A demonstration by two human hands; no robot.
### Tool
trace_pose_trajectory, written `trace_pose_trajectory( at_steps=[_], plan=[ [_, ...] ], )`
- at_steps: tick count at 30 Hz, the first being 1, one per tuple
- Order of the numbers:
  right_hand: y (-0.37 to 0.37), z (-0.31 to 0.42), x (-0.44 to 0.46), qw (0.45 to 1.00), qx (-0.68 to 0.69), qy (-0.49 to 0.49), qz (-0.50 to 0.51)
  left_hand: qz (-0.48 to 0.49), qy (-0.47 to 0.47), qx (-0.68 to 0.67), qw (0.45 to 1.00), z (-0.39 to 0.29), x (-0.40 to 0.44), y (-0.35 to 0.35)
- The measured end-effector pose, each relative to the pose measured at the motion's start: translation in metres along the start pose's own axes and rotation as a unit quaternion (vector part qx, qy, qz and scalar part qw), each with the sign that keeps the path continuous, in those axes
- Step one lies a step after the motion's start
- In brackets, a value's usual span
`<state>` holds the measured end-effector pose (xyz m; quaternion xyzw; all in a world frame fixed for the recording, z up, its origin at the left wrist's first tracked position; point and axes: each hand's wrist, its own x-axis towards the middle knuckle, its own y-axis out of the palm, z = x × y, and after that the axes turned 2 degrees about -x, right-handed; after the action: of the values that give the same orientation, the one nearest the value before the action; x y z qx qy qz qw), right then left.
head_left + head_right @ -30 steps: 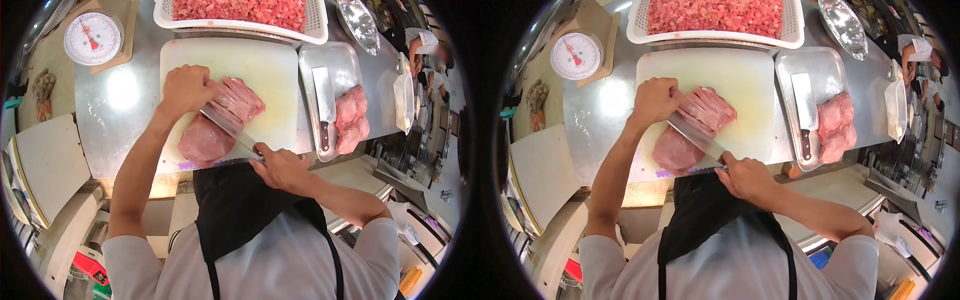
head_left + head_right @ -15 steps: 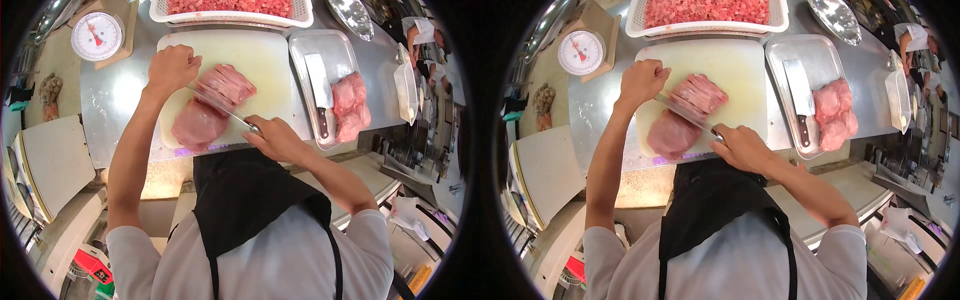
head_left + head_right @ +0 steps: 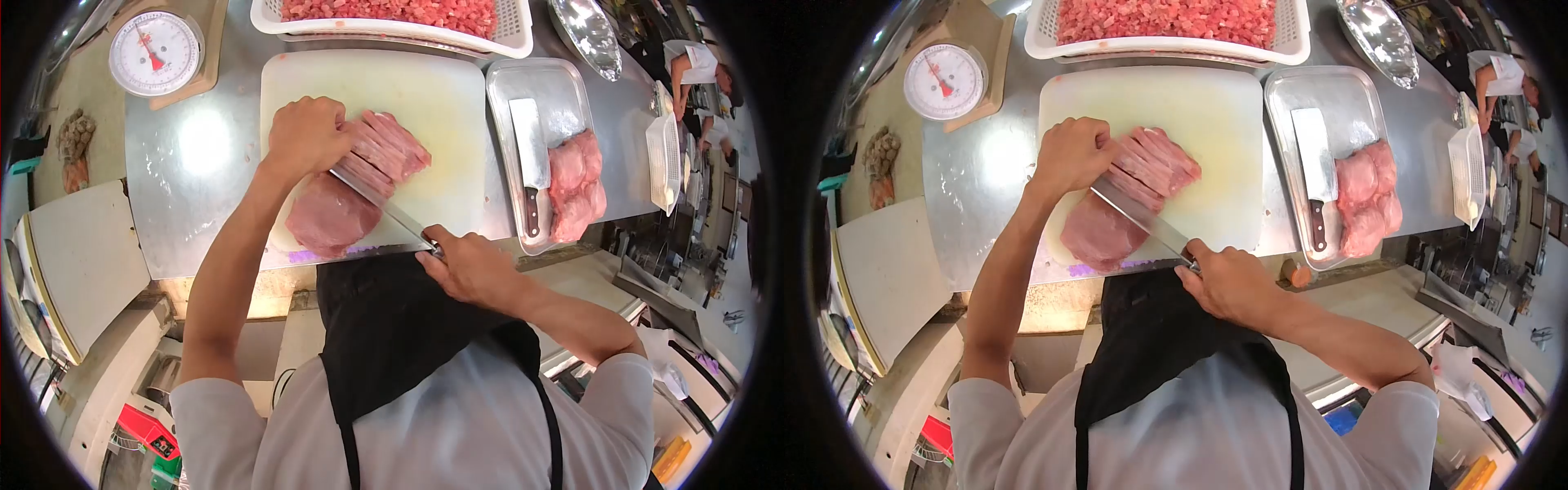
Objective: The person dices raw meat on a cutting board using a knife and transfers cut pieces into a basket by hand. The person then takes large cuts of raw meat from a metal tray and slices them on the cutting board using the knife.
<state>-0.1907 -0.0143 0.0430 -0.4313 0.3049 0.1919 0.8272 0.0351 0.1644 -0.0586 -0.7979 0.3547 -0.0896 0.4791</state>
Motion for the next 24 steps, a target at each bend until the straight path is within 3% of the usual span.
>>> trace_pose_trajectory(
  at_steps=[3, 10, 18, 21, 24],
  plan=[
    [0.010, 0.002, 0.009, 1.000, -0.011, 0.015, 0.021, 0.000, -0.029, -0.013, 0.999, 0.000, 0.000, -0.002],
    [0.066, -0.042, 0.057, 0.985, 0.001, -0.107, -0.133, -0.076, -0.004, 0.068, 0.995, 0.017, 0.010, 0.009],
    [0.054, -0.040, 0.046, 0.976, 0.076, -0.143, -0.147, -0.087, 0.038, 0.072, 0.993, 0.023, 0.012, 0.007],
    [0.032, -0.027, 0.005, 0.979, 0.110, -0.116, -0.126, -0.050, -0.003, 0.058, 0.997, -0.020, -0.004, -0.028],
    [0.029, -0.024, -0.022, 0.979, 0.131, -0.102, -0.115, -0.072, 0.024, 0.085, 0.993, -0.043, -0.020, -0.031]
  ],
)
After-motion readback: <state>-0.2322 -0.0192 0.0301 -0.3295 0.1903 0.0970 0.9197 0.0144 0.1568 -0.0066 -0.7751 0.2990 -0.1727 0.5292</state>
